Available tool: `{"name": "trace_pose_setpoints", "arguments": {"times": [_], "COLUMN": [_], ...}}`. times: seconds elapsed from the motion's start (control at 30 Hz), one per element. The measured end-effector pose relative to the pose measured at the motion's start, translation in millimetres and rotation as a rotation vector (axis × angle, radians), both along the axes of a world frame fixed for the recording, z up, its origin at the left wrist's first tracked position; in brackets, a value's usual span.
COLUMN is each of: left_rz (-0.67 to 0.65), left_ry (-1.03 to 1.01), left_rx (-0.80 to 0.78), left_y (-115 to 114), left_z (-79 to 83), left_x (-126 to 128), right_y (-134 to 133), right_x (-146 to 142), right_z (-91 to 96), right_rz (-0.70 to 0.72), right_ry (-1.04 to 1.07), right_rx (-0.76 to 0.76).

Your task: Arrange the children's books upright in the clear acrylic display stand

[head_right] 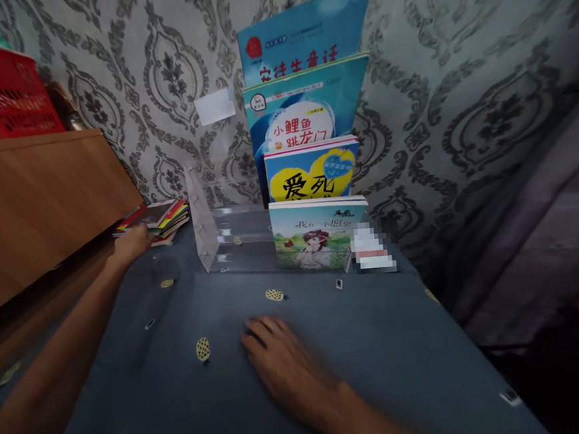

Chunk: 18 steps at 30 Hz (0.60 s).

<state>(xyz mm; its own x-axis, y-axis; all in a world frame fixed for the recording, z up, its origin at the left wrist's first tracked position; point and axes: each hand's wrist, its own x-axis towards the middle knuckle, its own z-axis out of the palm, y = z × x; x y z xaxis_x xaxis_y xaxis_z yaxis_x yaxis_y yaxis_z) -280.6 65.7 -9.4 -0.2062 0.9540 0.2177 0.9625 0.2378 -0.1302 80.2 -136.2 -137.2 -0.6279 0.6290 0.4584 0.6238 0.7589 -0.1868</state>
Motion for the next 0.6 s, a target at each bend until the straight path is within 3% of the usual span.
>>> {"name": "trace_pose_setpoints", "arguments": {"times": [0.17,0.33,0.6], "left_rz": [0.055,0.095,0.116], "left_ry": [0.054,0.042,0.07], "left_rx": [0.132,0.099,0.009], "left_y": [45.2,83.5,108.0], "left_z": [-13.8,-19.7,-23.9], "left_x": [-18.0,-23.6,-26.9], "right_y": [1.6,2.6,8.2], "right_x": [0.8,2.5,6.4], "right_z": [2.6,-8.0,-15.2], "right_rz": [0.017,0.012,0.045], "right_ry": [0.028,-0.005,-0.036], "right_rx": [-0.017,-0.013,-0.051]}}
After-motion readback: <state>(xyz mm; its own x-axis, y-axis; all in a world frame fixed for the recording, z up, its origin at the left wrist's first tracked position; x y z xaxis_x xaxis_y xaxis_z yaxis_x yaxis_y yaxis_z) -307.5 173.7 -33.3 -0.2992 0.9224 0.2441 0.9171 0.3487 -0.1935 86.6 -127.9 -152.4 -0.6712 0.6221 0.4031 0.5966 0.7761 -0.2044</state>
